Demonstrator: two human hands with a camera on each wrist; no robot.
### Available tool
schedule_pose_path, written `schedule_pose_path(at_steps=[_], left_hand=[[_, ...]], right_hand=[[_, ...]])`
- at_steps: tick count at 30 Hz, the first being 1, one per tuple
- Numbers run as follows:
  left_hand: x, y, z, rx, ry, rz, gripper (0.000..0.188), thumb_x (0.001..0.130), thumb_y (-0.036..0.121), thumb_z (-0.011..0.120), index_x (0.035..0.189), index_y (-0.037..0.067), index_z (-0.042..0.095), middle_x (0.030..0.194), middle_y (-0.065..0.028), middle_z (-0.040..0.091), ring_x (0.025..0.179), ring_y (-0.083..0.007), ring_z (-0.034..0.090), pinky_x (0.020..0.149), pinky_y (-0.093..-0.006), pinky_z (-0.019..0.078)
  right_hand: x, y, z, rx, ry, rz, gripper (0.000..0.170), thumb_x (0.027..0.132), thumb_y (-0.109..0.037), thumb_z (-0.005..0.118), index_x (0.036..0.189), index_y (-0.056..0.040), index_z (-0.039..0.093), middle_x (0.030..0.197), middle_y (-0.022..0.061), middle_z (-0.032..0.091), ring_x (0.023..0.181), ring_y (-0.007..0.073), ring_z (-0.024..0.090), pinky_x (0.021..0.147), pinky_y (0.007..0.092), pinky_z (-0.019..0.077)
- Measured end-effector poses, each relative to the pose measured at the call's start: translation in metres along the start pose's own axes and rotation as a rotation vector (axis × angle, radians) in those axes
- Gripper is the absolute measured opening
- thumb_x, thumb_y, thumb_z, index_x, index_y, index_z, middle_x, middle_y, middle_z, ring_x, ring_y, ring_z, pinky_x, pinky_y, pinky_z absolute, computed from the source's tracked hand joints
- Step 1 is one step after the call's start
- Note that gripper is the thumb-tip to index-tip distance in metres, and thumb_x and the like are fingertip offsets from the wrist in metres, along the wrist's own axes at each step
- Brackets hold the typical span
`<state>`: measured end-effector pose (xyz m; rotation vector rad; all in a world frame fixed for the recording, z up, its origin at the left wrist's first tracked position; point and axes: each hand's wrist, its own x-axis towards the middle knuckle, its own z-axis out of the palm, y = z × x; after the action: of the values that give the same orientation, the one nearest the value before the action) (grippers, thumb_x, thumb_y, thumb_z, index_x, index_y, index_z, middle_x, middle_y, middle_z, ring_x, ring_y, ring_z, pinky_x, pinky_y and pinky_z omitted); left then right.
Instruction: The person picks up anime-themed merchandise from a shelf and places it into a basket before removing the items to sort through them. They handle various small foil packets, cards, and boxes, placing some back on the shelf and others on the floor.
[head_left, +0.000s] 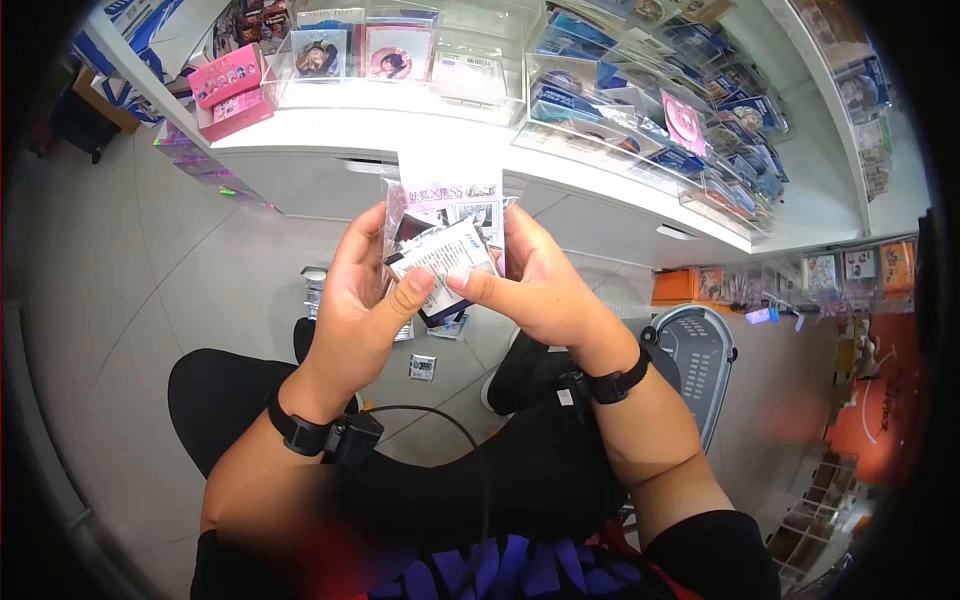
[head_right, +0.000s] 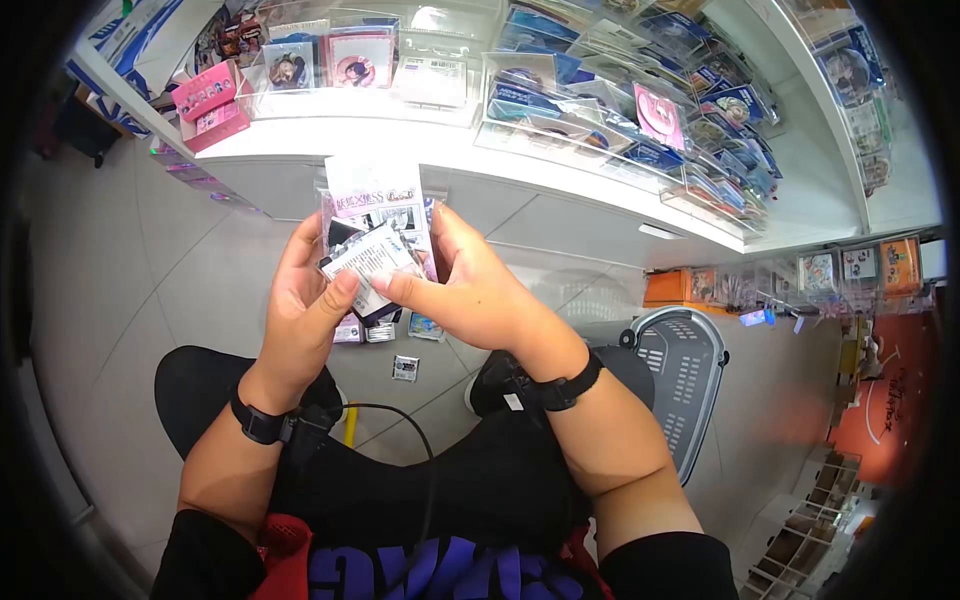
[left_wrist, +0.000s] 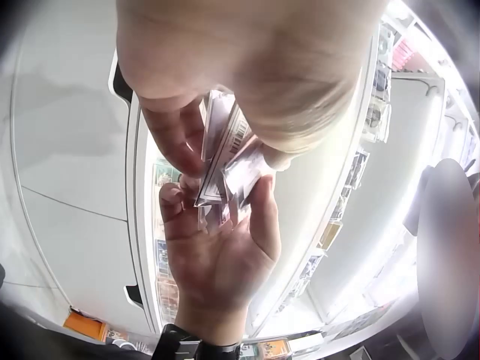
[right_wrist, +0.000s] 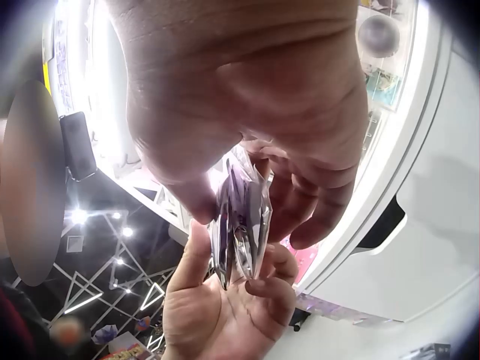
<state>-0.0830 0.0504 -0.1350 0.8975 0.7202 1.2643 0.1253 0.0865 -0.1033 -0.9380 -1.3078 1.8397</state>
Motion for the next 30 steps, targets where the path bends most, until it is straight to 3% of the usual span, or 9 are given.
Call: schedule_pose_path(at_steps=[3, 8, 11, 12, 15, 16, 17, 23, 30], left_hand=[[0.0, -0.001, -0.001, 0.027, 0.002, -0.012, 0.068, 0.104, 0.014, 0.074, 0.157, -0.005, 0.037, 0.151, -0.0164, 0.055, 0.139, -0.022, 0.055, 0.118, -0.0381, 0.044], [-0.003, 0.003, -0.001, -0.029, -0.001, -0.111, 0.071, 0.104, 0.015, 0.075, 0.159, -0.002, 0.033, 0.148, -0.0177, 0.057, 0.135, -0.0223, 0.059, 0.114, -0.0386, 0.0479], [-0.003, 0.005, -0.002, 0.019, -0.054, -0.152, 0.067, 0.104, 0.017, 0.076, 0.157, -0.002, 0.039, 0.145, -0.0167, 0.06, 0.133, -0.0213, 0.061, 0.112, -0.0375, 0.0497], [-0.003, 0.004, 0.001, 0.007, -0.06, -0.154, 0.063, 0.104, 0.018, 0.075, 0.155, -0.002, 0.042, 0.143, -0.0156, 0.062, 0.131, -0.0209, 0.062, 0.111, -0.0371, 0.0511], [-0.006, 0.007, 0.011, -0.085, -0.055, -0.245, 0.064, 0.105, 0.018, 0.074, 0.156, -0.002, 0.04, 0.141, -0.0144, 0.063, 0.128, -0.0209, 0.065, 0.109, -0.0369, 0.0533], [-0.008, 0.002, 0.016, -0.116, -0.028, -0.204, 0.063, 0.106, 0.018, 0.073, 0.156, -0.001, 0.04, 0.138, -0.0136, 0.065, 0.124, -0.0208, 0.068, 0.104, -0.0363, 0.0576], [-0.009, 0.005, 0.019, -0.141, -0.026, -0.246, 0.062, 0.107, 0.019, 0.071, 0.156, 0.002, 0.038, 0.137, -0.0138, 0.066, 0.12, -0.0212, 0.071, 0.096, -0.0377, 0.0622], [-0.019, 0.004, 0.03, -0.257, -0.103, -0.238, 0.06, 0.111, 0.022, 0.063, 0.159, 0.004, 0.033, 0.137, -0.0148, 0.066, 0.114, -0.0227, 0.074, 0.085, -0.0432, 0.0682], [-0.024, 0.003, 0.033, -0.232, -0.208, -0.217, 0.054, 0.112, 0.029, 0.061, 0.156, 0.005, 0.04, 0.134, -0.013, 0.068, 0.112, -0.0204, 0.074, 0.082, -0.0408, 0.0688]], right_hand=[[0.0, 0.0, 0.001, -0.005, 0.02, -0.038, 0.063, 0.096, -0.013, 0.081, 0.148, 0.0023, 0.048, 0.134, 0.0096, 0.066, 0.122, 0.0152, 0.064, 0.107, 0.0355, 0.0525], [-0.002, 0.001, 0.003, 0.001, 0.014, -0.029, 0.064, 0.097, -0.017, 0.082, 0.148, 0.0028, 0.048, 0.136, 0.0101, 0.066, 0.124, 0.0154, 0.063, 0.107, 0.0358, 0.0524], [-0.004, 0.007, -0.001, -0.015, 0.002, -0.049, 0.065, 0.096, -0.017, 0.085, 0.147, 0.0023, 0.049, 0.135, 0.0097, 0.066, 0.122, 0.0152, 0.064, 0.106, 0.0357, 0.0527], [-0.008, 0.007, 0.0, -0.072, -0.009, -0.128, 0.055, 0.104, -0.023, 0.076, 0.147, 0.0003, 0.05, 0.134, 0.0083, 0.066, 0.122, 0.0137, 0.062, 0.106, 0.0343, 0.0518], [-0.017, 0.0, 0.0, 0.095, 0.049, -0.029, 0.046, 0.114, -0.034, 0.057, 0.146, -0.0017, 0.052, 0.133, 0.0066, 0.066, 0.122, 0.0126, 0.059, 0.106, 0.0326, 0.0489], [-0.015, 0.005, -0.002, 0.08, 0.048, -0.087, 0.051, 0.118, -0.043, 0.04, 0.146, -0.0025, 0.054, 0.132, 0.0053, 0.065, 0.122, 0.0125, 0.058, 0.107, 0.0313, 0.0459], [-0.018, 0.011, -0.008, 0.061, 0.06, -0.094, 0.052, 0.117, -0.042, 0.039, 0.146, -0.0015, 0.055, 0.133, 0.0058, 0.066, 0.124, 0.0136, 0.058, 0.109, 0.0313, 0.0445], [-0.038, -0.001, -0.006, 0.034, 0.105, -0.136, 0.038, 0.111, -0.017, 0.055, 0.144, 0.0007, 0.059, 0.13, 0.0055, 0.068, 0.115, 0.0116, 0.062, 0.102, 0.029, 0.0494], [-0.054, -0.013, -0.019, -0.01, -0.061, -0.162, 0.036, 0.108, -0.011, 0.063, 0.142, 0.0013, 0.061, 0.128, 0.0061, 0.072, 0.112, 0.0108, 0.065, 0.097, 0.031, 0.0539]])
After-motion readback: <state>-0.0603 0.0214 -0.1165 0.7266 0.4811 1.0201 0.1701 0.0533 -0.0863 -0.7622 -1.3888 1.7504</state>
